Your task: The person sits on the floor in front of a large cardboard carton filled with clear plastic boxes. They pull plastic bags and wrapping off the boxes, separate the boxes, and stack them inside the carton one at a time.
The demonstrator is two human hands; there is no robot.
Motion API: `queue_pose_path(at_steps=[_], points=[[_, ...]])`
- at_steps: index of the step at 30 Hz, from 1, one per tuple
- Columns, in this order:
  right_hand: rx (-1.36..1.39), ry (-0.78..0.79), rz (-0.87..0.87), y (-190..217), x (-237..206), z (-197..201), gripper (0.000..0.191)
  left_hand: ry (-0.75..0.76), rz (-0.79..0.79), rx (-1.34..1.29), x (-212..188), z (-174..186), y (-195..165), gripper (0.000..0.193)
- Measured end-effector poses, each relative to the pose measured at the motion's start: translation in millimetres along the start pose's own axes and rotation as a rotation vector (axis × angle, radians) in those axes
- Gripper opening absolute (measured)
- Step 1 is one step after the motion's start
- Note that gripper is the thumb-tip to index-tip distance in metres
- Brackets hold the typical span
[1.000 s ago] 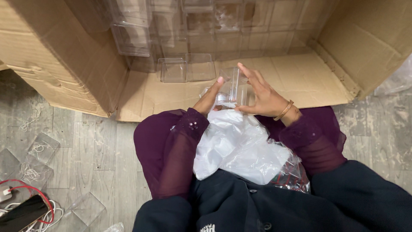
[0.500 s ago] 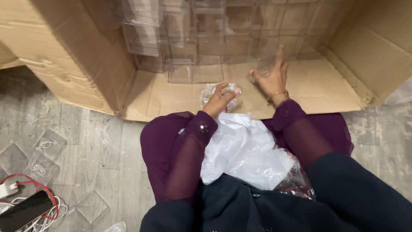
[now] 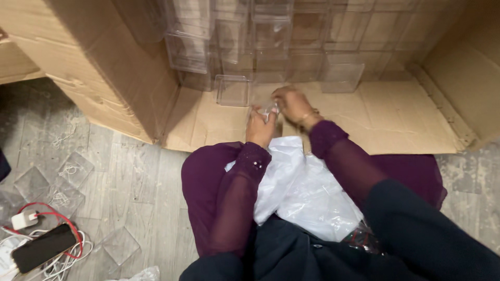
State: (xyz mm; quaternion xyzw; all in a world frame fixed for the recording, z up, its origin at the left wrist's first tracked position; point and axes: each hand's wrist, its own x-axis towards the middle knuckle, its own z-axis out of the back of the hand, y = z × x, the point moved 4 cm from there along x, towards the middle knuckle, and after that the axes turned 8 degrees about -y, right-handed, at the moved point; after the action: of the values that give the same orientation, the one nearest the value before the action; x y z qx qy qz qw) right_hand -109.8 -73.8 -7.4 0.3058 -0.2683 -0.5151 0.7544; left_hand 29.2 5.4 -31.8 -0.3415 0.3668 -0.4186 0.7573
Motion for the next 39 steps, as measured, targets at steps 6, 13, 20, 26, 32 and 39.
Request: queue_pose_path(at_steps=[6, 13, 20, 26, 32, 39], points=[[0.983, 0.082, -0.327, -3, -28, 27, 0.023, -0.219, -0.270, -0.224, -2, 21, -39, 0.104], [0.742, 0.175, -0.302, 46, 8, -28, 0.035, -0.044, -0.058, -0.939, 12, 96, -36, 0.083], [0.136, 0.035, 0.159, 37, -3, -19, 0.038, 0.692, 0.160, -1.444, 7, 76, -54, 0.082], [0.300, -0.135, -0.282, -37, -58, 76, 0.020, 0.880, 0.139, -1.137, -5, 50, -65, 0.085], [-0.156, -0.122, 0.086, -13, -98, 70, 0.034, 0.743, -0.003, -1.032, -12, 63, -81, 0.089], [0.422, -0.227, -0.327, -38, -75, 66, 0.005, 0.828, -0.025, -1.073, 0, 66, -65, 0.091]])
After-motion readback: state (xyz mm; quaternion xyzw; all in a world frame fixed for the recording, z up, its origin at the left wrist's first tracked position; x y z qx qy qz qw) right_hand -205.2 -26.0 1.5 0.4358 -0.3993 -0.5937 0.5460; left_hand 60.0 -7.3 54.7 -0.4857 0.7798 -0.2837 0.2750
